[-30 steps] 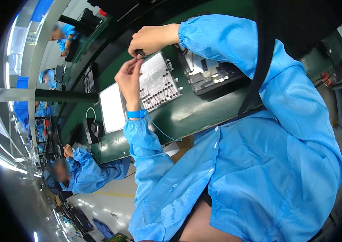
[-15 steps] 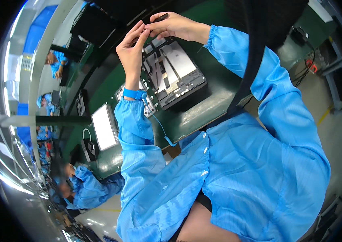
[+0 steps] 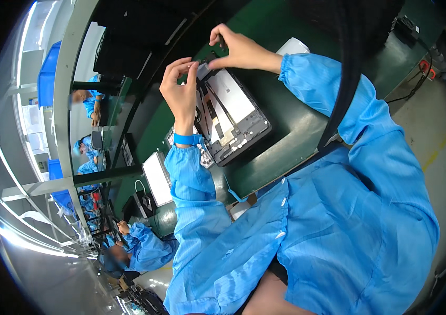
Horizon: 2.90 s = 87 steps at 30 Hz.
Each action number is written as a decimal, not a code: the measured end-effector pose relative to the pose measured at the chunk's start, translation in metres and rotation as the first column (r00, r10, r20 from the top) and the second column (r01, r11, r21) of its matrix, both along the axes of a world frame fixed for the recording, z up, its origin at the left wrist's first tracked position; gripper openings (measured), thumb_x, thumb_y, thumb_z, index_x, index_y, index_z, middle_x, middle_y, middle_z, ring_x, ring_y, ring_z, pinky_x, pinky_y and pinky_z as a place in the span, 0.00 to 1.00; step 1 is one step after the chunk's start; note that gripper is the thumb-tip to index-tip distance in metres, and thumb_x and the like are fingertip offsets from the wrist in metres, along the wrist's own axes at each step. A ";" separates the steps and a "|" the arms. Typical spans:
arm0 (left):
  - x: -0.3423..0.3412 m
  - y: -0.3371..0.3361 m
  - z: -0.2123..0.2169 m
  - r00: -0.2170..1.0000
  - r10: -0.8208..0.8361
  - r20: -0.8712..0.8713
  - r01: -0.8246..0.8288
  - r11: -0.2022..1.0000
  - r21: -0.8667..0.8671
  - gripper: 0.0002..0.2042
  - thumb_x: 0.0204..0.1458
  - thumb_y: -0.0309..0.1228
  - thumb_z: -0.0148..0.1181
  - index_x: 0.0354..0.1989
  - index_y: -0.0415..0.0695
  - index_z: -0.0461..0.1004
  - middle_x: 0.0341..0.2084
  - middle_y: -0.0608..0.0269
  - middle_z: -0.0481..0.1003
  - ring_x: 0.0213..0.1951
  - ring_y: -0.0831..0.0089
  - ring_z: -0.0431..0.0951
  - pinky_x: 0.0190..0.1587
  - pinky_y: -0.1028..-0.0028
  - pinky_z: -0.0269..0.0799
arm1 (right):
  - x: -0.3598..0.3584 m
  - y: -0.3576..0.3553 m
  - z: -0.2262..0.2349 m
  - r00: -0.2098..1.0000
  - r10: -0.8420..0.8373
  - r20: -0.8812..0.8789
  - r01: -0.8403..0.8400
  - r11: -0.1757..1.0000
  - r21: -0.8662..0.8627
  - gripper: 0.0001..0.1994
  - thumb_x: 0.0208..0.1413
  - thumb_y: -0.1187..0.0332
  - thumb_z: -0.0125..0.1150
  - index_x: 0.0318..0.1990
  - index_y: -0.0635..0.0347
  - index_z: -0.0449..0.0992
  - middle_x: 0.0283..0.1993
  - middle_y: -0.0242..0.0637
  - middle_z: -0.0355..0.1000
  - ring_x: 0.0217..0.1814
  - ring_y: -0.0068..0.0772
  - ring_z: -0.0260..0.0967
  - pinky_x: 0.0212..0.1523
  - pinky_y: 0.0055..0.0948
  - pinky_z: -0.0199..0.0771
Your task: The worker is assembling or repairing tablets/screens, applying adhesive strips, and managing internal cables and small components at an industrial workstation.
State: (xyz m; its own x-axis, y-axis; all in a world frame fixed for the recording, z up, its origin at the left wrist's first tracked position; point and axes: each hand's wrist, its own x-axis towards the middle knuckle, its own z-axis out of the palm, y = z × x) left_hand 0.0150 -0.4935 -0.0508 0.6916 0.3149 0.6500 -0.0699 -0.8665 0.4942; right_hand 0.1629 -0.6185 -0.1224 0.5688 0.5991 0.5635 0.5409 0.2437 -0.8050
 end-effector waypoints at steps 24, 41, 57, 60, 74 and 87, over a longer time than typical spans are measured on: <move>0.000 -0.004 -0.020 0.978 -0.073 -0.197 0.086 0.995 0.058 0.05 0.51 0.25 0.68 0.32 0.37 0.78 0.44 0.60 0.77 0.31 0.70 0.81 0.37 0.73 0.77 | 0.003 0.024 -0.032 0.856 0.288 -0.430 -0.315 0.949 0.009 0.23 0.53 0.69 0.71 0.52 0.56 0.64 0.45 0.32 0.69 0.47 0.23 0.68 0.49 0.24 0.67; 0.003 0.013 -0.024 0.934 -0.056 -0.352 0.045 0.998 -0.040 0.08 0.50 0.29 0.65 0.30 0.35 0.78 0.42 0.57 0.74 0.41 0.65 0.77 0.44 0.69 0.75 | -0.002 0.019 -0.016 0.893 0.216 -0.394 -0.300 0.940 -0.164 0.20 0.54 0.70 0.69 0.51 0.54 0.65 0.40 0.27 0.64 0.39 0.19 0.61 0.39 0.23 0.63; -0.126 -0.034 -0.078 0.974 -0.145 0.176 0.228 0.605 -0.763 0.38 0.69 0.44 0.43 0.76 0.38 0.29 0.77 0.52 0.30 0.77 0.62 0.29 0.75 0.69 0.26 | -0.094 -0.045 0.043 0.886 0.328 -0.328 -0.321 0.944 0.077 0.20 0.57 0.82 0.62 0.47 0.56 0.57 0.74 0.54 0.55 0.59 0.21 0.66 0.49 0.20 0.73; -0.136 -0.031 -0.098 0.914 -0.044 0.404 0.367 0.518 -0.773 0.35 0.71 0.47 0.34 0.76 0.41 0.29 0.77 0.56 0.30 0.77 0.64 0.30 0.75 0.68 0.25 | -0.092 -0.014 0.072 0.818 0.429 -0.384 -0.408 0.902 0.140 0.20 0.54 0.86 0.59 0.47 0.56 0.58 0.73 0.52 0.58 0.60 0.23 0.67 0.48 0.21 0.74; -0.132 -0.054 -0.122 0.980 0.011 0.197 0.140 0.664 -0.735 0.29 0.65 0.33 0.52 0.72 0.36 0.51 0.72 0.47 0.50 0.73 0.57 0.50 0.73 0.64 0.44 | 0.050 0.247 -0.047 0.951 -0.073 -0.300 -0.021 0.954 -0.299 0.23 0.47 0.74 0.68 0.53 0.65 0.71 0.47 0.46 0.73 0.48 0.37 0.73 0.50 0.34 0.74; -0.086 -0.060 0.010 0.825 -0.469 -0.315 0.475 0.878 -0.062 0.11 0.60 0.29 0.56 0.48 0.44 0.80 0.55 0.52 0.74 0.63 0.46 0.67 0.64 0.54 0.63 | 0.096 -0.135 0.020 0.987 -0.138 0.082 0.152 0.966 -0.208 0.18 0.72 0.55 0.47 0.49 0.61 0.77 0.33 0.34 0.76 0.27 0.17 0.70 0.25 0.16 0.67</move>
